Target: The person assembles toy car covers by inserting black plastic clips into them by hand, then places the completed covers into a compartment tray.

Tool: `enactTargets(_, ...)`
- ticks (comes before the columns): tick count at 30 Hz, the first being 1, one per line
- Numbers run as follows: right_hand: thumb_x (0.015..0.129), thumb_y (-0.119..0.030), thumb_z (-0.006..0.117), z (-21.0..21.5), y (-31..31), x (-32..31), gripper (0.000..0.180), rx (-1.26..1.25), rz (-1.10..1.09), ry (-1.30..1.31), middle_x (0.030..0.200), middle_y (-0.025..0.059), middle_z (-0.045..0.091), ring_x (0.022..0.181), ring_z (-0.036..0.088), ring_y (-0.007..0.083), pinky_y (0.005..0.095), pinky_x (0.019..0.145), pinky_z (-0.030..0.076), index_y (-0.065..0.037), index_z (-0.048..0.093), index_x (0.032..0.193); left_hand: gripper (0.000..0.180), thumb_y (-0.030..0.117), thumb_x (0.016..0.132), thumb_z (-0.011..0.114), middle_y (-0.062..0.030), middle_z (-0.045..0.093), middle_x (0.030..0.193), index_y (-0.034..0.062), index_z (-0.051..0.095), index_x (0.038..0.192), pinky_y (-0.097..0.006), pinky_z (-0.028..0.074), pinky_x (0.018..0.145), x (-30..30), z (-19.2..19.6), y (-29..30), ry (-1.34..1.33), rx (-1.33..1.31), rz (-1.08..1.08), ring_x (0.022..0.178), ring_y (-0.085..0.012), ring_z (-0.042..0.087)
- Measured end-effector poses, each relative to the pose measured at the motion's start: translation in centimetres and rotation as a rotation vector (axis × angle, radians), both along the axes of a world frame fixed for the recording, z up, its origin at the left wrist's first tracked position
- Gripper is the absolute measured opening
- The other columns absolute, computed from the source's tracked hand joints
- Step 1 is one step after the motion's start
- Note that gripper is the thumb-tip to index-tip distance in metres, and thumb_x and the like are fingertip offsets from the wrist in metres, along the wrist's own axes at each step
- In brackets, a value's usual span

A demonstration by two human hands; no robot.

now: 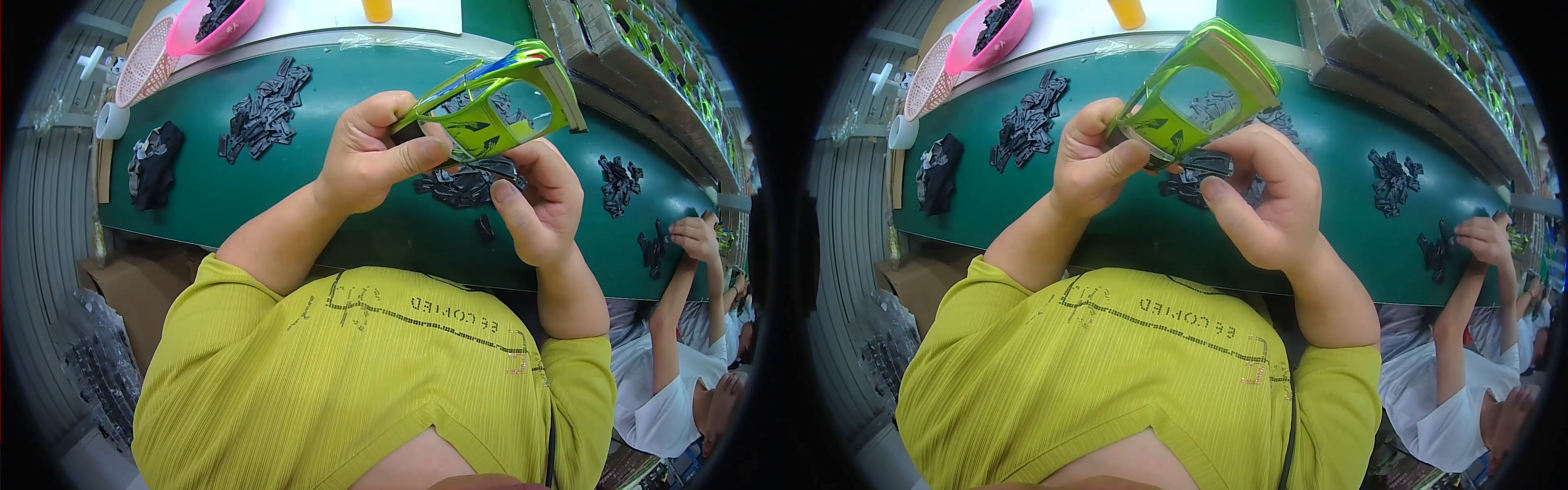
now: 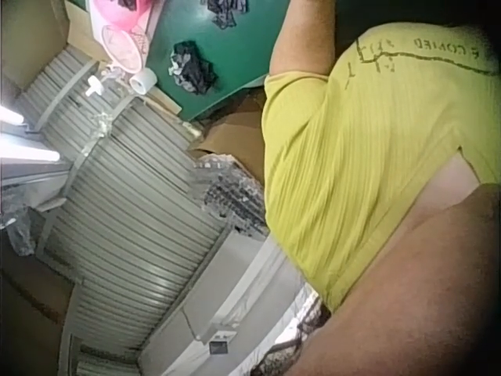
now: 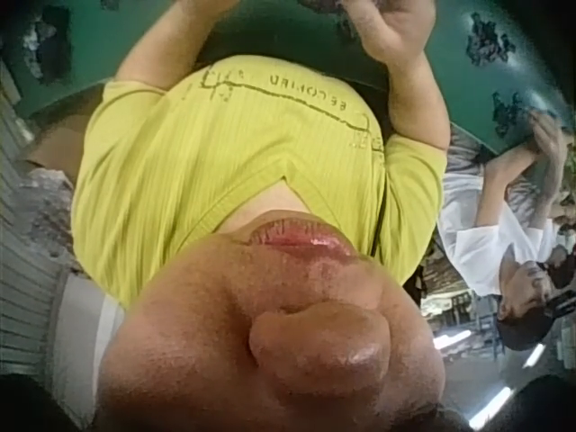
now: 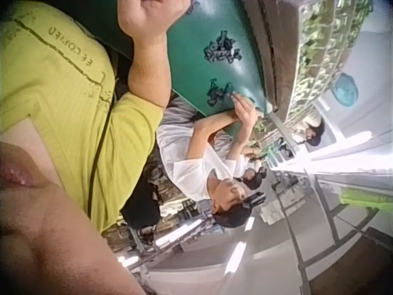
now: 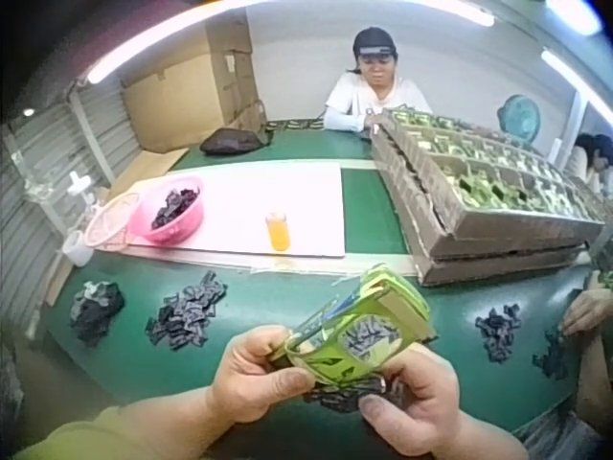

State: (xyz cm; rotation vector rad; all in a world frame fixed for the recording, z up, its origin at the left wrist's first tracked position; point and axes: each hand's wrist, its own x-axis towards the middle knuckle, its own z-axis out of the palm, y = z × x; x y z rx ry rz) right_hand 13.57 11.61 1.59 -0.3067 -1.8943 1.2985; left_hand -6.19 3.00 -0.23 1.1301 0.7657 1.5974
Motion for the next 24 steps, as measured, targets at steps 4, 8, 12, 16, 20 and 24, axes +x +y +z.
enactTargets(4, 0.082, -0.008, 0.071, 0.19, 0.12, 0.18, 0.024, 0.180, -0.077, -0.016, 0.085, 0.0052, 0.064, 0.066, 0.054, 0.0107, 0.0224, 0.060, 0.043, 0.000, 0.065, 0.103, 0.016, 0.010, 0.086, 0.074, -0.0020, 0.061, 0.083, 0.0008, 0.064, 0.094, -0.021, 0.046, 0.065, -0.05, -0.20, -0.22, 0.011, 0.011, 0.054, 0.073, -0.0075, 0.057)
enactTargets(8, 0.080, -0.007, 0.074, -0.04, -0.02, 0.29, 0.026, 0.219, -0.116, -0.009, 0.084, 0.0052, 0.063, 0.063, 0.053, 0.0093, 0.0216, 0.058, 0.042, 0.000, 0.066, 0.104, 0.016, 0.009, 0.085, 0.075, -0.0008, 0.060, 0.083, 0.0007, 0.065, 0.094, -0.021, 0.043, 0.063, 0.47, 0.25, -0.35, -0.020, 0.004, 0.072, 0.072, -0.0066, 0.053)
enactTargets(12, 0.076, -0.002, 0.077, -0.10, 0.00, 0.21, 0.029, 0.151, -0.182, -0.001, 0.083, 0.0046, 0.061, 0.061, 0.052, 0.0078, 0.0203, 0.056, 0.041, 0.000, 0.066, 0.103, 0.015, 0.008, 0.085, 0.075, -0.0001, 0.060, 0.083, 0.0003, 0.065, 0.092, -0.021, 0.042, 0.063, 0.35, 0.14, -0.21, 0.031, 0.016, 0.108, 0.071, -0.0061, 0.052)
enactTargets(16, 0.074, 0.000, 0.078, 0.40, 0.12, 0.20, 0.029, 0.145, -0.191, -0.008, 0.083, 0.0041, 0.061, 0.062, 0.053, 0.0076, 0.0203, 0.056, 0.042, -0.001, 0.066, 0.101, 0.014, 0.008, 0.084, 0.075, 0.0002, 0.059, 0.082, -0.0001, 0.066, 0.089, -0.021, 0.041, 0.062, 0.21, 0.20, -0.09, 0.063, -0.003, 0.114, 0.071, -0.0055, 0.052)
enactTargets(20, 0.074, 0.000, 0.077, 0.21, 0.50, 0.37, 0.025, 0.112, -0.180, -0.090, 0.085, 0.0039, 0.061, 0.064, 0.054, 0.0075, 0.0204, 0.058, 0.043, 0.000, 0.066, 0.097, 0.014, 0.009, 0.084, 0.076, 0.0015, 0.057, 0.078, 0.0005, 0.066, 0.088, -0.022, 0.040, 0.060, 0.20, 0.61, -0.07, 0.104, -0.066, 0.123, 0.068, -0.0053, 0.050)
enactTargets(24, 0.076, -0.001, 0.077, -0.28, 0.50, 0.67, 0.023, -0.152, -0.134, -0.150, 0.087, 0.0031, 0.061, 0.069, 0.056, 0.0072, 0.0208, 0.062, 0.046, 0.001, 0.066, 0.095, 0.016, 0.012, 0.084, 0.077, 0.0032, 0.055, 0.074, 0.0013, 0.066, 0.087, -0.021, 0.041, 0.059, 0.03, 0.37, 0.09, 0.198, -0.102, 0.123, 0.068, -0.0044, 0.049)
